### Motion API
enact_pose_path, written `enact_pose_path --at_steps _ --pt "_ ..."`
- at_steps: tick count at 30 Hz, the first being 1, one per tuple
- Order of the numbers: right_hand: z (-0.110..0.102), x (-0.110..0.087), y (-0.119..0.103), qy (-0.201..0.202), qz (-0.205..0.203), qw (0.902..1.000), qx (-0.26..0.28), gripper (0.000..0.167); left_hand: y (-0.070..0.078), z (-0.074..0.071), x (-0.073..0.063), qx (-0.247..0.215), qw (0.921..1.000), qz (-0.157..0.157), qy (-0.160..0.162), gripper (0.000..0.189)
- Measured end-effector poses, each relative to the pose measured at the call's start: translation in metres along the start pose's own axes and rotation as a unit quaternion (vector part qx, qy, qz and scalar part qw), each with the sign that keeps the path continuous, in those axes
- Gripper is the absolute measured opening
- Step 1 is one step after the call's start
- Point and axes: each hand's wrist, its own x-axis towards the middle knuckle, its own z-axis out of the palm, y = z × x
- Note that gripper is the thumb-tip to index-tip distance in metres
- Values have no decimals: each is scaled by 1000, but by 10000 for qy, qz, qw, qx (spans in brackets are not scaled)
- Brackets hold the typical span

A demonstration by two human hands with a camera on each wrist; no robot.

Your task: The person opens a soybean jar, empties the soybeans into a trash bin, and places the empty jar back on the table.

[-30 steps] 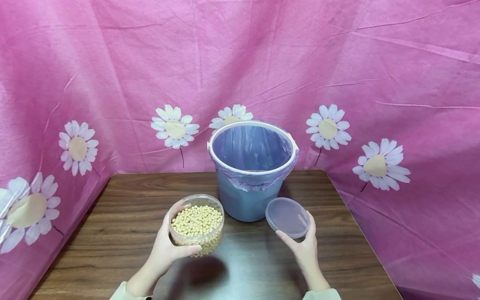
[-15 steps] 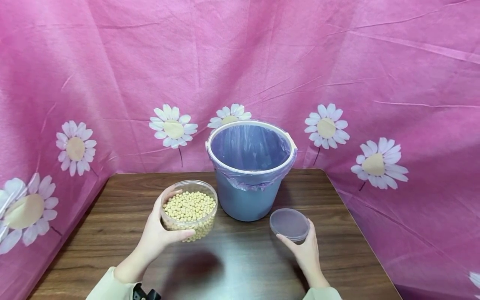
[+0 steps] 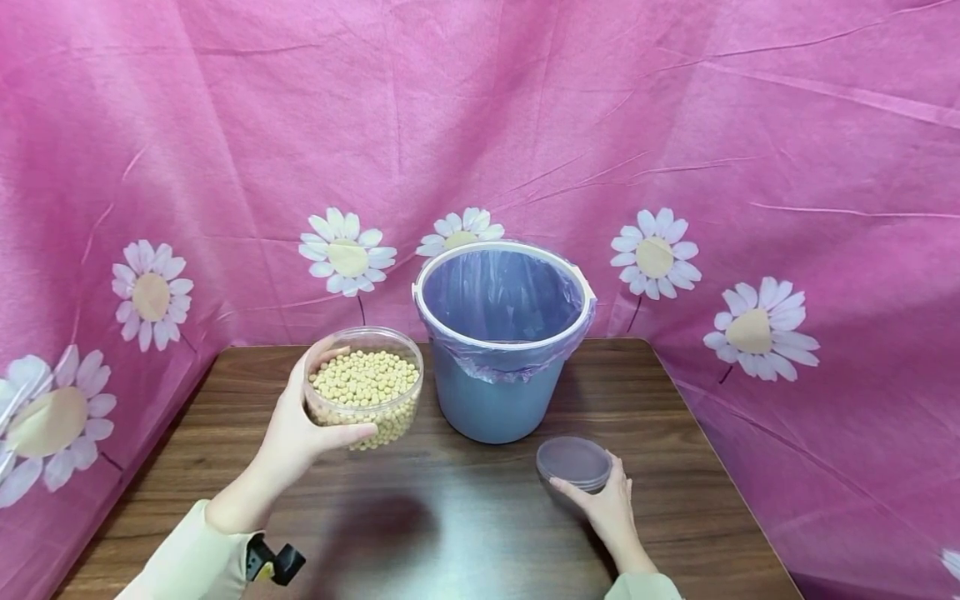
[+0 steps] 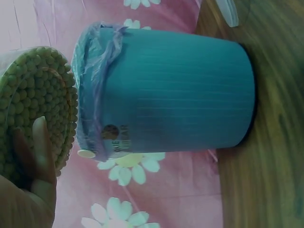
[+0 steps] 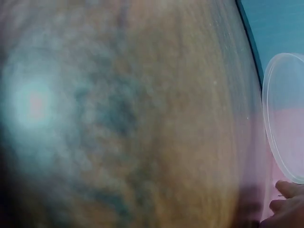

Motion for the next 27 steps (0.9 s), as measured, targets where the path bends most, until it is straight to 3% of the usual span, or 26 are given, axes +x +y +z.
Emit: enact_pose_path --at_steps 7,14,22,27 --pt "-1 4 -1 -76 -72 9954 -956 124 13 -4 18 64 10000 57 -22 111" --pt "-2 6 3 -215 2 9878 -1542 132 21 -5 34 -70 9994 -284 -196 111" --pt "-5 6 1 -346 -103 9866 -1592 131 25 -6 48 -48 9990 -376 -239 113" --pt "-13 7 -10 -235 -33 9924 -1212 125 24 -8 54 62 9992 -285 -282 112"
